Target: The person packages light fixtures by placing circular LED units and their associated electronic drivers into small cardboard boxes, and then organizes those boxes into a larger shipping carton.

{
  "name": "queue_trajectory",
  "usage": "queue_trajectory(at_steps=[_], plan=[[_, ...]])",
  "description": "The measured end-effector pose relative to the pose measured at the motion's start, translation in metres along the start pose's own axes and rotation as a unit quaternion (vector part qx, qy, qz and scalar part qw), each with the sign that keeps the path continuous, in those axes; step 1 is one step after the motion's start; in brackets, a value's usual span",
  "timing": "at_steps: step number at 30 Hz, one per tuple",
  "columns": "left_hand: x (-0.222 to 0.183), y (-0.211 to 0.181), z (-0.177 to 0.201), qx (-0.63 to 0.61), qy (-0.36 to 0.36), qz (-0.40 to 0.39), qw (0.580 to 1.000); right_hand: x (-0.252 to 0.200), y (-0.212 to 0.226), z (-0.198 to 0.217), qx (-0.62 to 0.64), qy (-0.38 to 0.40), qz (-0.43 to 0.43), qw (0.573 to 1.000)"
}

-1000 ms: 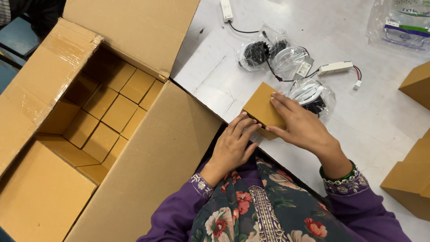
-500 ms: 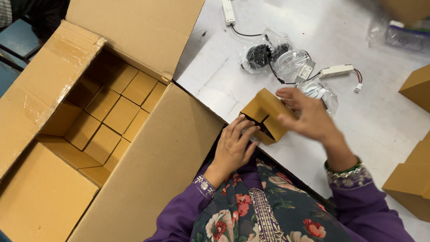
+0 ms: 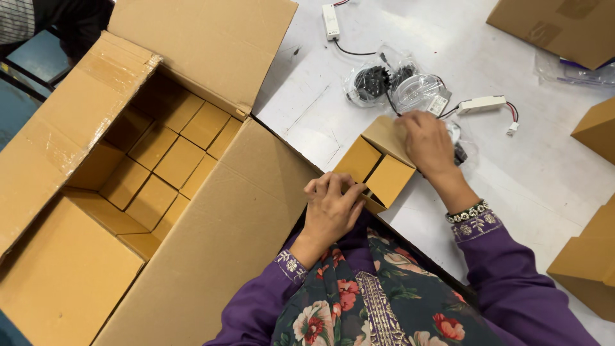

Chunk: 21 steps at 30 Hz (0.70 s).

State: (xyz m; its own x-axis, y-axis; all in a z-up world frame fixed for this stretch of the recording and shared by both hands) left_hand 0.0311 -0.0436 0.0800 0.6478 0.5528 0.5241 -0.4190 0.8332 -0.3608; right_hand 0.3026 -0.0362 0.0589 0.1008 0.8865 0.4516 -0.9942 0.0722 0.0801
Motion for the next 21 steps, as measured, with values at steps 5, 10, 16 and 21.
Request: queue_trajectory(at_steps=[5,10,16,21], plan=[[0.007,0.001,0.010,-0.022,0.018,-0.027,0.999,0.001,0.014,0.038,0.048,-0.093,0.007,0.994],[0.023,0.002,0.015,-0.006,0.070,-0.041,0.997,-0.016,0.062,0.084,0.104,-0.067,0.040,0.992],[0.035,-0.004,0.017,0.041,0.154,-0.067,0.985,-0.031,0.086,0.084,0.047,-0.074,0.036,0.995],[0.041,-0.002,0.026,-0.011,0.128,-0.043,0.991,-0.037,0.080,0.063,0.202,0.077,-0.016,0.976]])
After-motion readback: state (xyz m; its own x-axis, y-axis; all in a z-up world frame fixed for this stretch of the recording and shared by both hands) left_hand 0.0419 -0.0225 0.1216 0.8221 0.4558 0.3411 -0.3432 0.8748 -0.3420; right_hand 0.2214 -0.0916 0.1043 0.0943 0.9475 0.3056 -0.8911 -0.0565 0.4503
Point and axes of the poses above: each hand's wrist, its own x-axis towards the middle knuckle, its own z-axis out of the back of the hand, y = z × x, the point moved 3 cm from there along x, towards the middle knuckle, and after that the axes turned 2 degrees about y, right-handed, at the moved point
